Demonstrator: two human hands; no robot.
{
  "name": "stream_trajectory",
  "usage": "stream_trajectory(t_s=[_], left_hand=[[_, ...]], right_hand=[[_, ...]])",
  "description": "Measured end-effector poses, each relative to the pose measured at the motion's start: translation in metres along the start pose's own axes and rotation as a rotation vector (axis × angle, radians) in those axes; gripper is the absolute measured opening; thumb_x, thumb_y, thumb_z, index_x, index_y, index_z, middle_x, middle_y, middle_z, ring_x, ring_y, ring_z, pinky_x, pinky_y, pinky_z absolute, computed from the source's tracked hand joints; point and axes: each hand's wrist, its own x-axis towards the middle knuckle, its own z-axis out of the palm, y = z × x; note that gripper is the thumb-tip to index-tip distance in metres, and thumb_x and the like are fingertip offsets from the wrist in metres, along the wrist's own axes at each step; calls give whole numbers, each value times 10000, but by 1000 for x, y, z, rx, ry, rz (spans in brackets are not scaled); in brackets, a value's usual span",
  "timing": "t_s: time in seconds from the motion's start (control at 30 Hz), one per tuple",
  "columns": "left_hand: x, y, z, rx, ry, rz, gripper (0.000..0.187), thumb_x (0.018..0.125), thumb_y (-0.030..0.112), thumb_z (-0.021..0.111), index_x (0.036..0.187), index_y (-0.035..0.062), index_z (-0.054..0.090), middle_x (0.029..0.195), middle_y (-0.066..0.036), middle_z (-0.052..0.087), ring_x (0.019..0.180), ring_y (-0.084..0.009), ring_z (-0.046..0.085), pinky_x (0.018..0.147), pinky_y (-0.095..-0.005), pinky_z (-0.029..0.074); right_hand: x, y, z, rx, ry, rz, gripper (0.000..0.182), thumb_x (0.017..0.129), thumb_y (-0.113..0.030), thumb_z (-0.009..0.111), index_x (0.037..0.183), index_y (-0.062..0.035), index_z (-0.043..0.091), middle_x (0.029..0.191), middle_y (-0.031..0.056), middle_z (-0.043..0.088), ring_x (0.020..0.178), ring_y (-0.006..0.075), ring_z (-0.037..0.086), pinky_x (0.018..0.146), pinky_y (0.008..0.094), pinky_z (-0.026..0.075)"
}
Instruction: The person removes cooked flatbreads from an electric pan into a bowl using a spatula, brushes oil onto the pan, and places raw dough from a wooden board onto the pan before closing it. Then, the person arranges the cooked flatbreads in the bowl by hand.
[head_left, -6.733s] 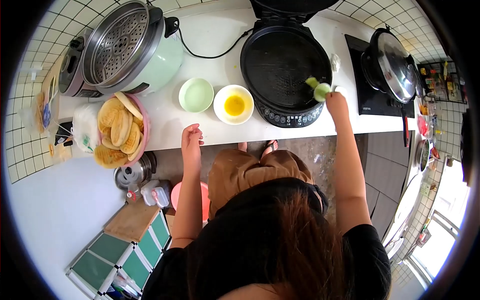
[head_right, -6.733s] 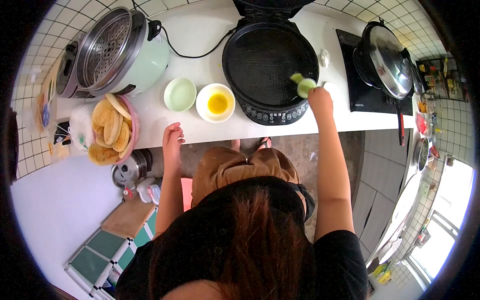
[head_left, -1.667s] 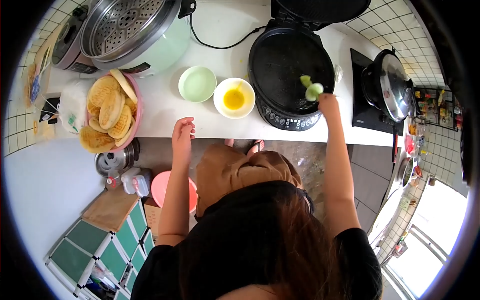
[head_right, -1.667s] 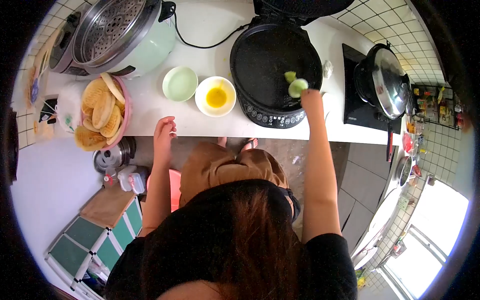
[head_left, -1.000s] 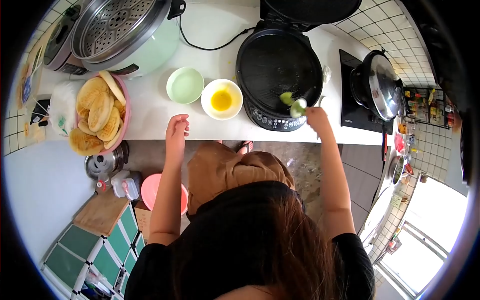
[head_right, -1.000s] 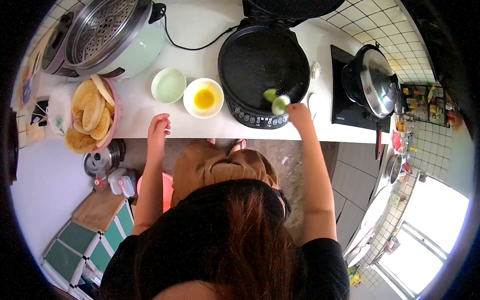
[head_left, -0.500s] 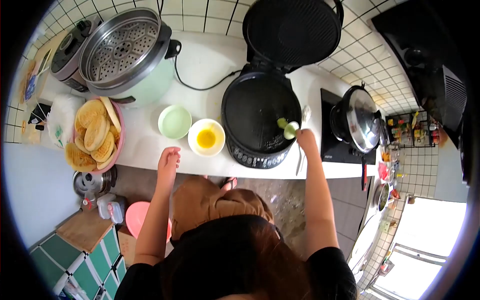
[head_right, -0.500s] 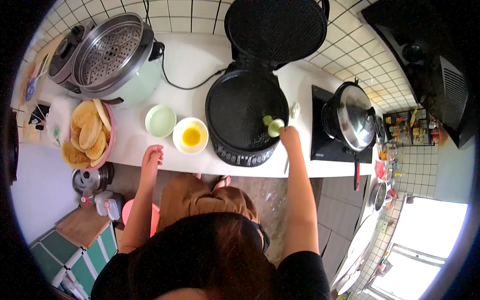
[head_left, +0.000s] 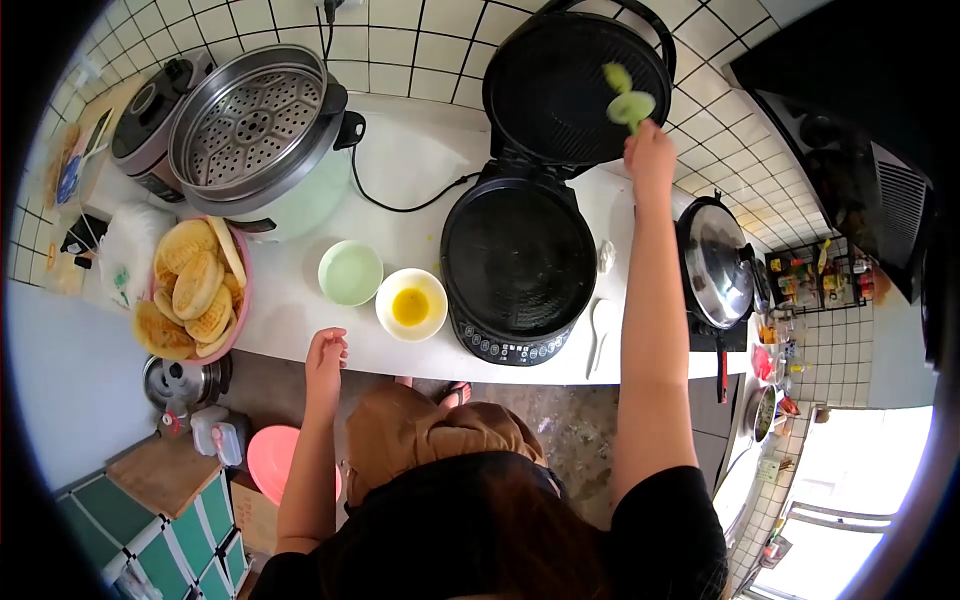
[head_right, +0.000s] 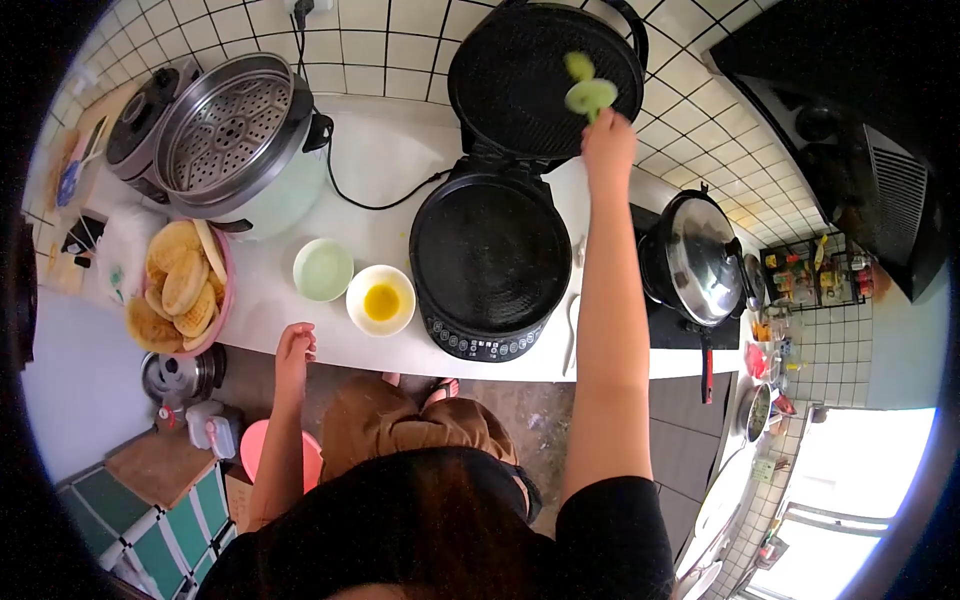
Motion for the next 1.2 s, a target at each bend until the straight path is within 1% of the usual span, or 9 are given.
stream_trajectory(t_s=[0.13,0.33,0.43,0.53,0.6,0.77,0.83,0.9,1.2], left_hand=[[-4,-3,-7,-20,31,-9,173,819,71,442,959,70,544,817,13,489,697,-61,440,612,-188,367],[-9,-16,-16,-21,67,-28,176,831,102,454,972,79,555,805,24,500,698,-61,459,601,-188,377],[-9,-11,-14,-18,59,-21,174,828,92,454,972,73,552,803,20,497,692,-62,452,598,-188,373],[-4,-13,-16,-45,49,-38,176,820,71,451,969,58,544,796,10,491,693,-63,441,600,-188,364],[-2,-16,-16,-76,40,-46,175,823,76,457,973,55,545,791,10,493,698,-64,443,606,-189,364],[-1,-6,-7,9,37,-77,188,822,82,460,985,66,551,808,11,504,715,-63,451,618,-195,370],[2,-7,-5,21,28,-104,188,821,82,457,983,72,552,816,12,503,715,-63,452,620,-196,370],[5,-8,-2,24,0,-106,188,819,81,452,977,77,554,828,11,499,720,-63,454,622,-195,372],[19,1,9,23,-168,-45,165,846,102,475,980,37,547,802,3,501,705,-70,444,629,-196,368]], right_hand=[[38,10,7,-199,137,-89,356,861,-230,415,742,71,565,685,216,587,668,373,563,627,426,434],[1,78,27,-439,107,-79,354,870,-233,412,754,64,567,755,267,575,731,443,541,639,455,433],[6,164,35,-433,58,-112,355,875,-266,399,718,19,541,531,74,526,447,157,500,421,313,379],[-34,150,32,-439,-65,51,361,883,-245,404,794,61,574,720,251,581,682,417,556,615,442,437],[-67,143,29,-275,-161,165,355,879,-262,424,798,46,581,616,156,573,540,260,556,526,357,433],[-182,91,23,-181,-565,309,300,864,-246,454,911,6,611,570,95,555,468,137,514,450,276,398],[-225,89,29,-281,-687,242,253,844,-179,456,923,1,615,676,185,609,583,251,612,571,343,476],[-261,84,41,-311,-752,85,249,838,-182,460,865,16,608,773,238,591,752,393,579,681,416,471],[-331,108,92,-338,-729,147,334,880,-245,409,804,52,544,737,264,576,707,406,581,657,465,475]])
